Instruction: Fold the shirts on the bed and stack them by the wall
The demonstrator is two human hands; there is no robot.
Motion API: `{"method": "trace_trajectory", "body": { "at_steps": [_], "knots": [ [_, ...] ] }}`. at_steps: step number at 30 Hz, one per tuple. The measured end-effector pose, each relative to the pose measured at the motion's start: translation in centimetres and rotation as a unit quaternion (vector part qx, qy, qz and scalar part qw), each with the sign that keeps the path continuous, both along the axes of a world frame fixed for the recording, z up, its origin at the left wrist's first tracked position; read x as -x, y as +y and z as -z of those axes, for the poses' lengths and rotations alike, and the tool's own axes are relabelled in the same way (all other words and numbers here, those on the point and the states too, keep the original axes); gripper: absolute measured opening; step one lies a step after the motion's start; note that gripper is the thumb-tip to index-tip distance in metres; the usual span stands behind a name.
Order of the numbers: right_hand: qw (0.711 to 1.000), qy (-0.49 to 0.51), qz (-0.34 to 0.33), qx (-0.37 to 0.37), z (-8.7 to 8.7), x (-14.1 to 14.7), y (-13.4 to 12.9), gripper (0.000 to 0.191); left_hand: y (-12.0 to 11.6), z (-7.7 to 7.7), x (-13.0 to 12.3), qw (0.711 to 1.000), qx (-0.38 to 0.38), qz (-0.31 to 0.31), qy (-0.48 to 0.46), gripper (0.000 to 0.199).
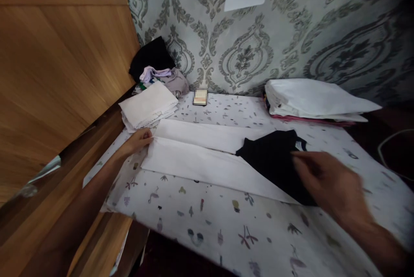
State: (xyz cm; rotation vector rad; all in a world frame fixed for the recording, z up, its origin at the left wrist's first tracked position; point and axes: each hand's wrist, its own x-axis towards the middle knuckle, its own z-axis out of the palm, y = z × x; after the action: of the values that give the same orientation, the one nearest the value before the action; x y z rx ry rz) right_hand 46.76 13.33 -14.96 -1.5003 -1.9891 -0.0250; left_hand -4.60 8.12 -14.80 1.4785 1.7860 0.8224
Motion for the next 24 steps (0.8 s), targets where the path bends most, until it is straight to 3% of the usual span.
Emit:
{"method": "trace_trajectory", "body": {
  "at_steps": [2,5,8,11,15,24],
  "knots": [
    [0.988,0.042,-0.136,0.058,-0.8,5.7,-0.3,0.023,0.1,0.4,0.0,0.999,0.009,-0.014,-0.030,0.020],
    [0.944,0.014,-0.293,0.149,-0.8,15.2,0.2,0.026,0.0,1.0,-0.1,0.998,-0.008,-0.030,-0.049,0.019],
    [0.913,-0.011,-0.355,0.198,-0.1,24.1,1.1,0.032,-0.2,1.4,-0.3,0.996,-0.027,-0.042,-0.073,0.020],
    [0.895,-0.014,-0.368,0.251,0.3,30.5,1.7,0.034,-0.6,1.7,-0.5,0.991,-0.040,-0.059,-0.113,0.022],
    [0.879,0.008,-0.356,0.317,0.5,34.6,1.7,0.018,-1.7,2.4,-0.7,0.983,-0.050,-0.073,-0.159,0.028],
    [0.880,0.087,-0.328,0.332,1.4,35.9,1.5,0.010,-7.6,1.6,-1.1,0.997,0.003,-0.064,-0.046,0.040]
  ]
}}
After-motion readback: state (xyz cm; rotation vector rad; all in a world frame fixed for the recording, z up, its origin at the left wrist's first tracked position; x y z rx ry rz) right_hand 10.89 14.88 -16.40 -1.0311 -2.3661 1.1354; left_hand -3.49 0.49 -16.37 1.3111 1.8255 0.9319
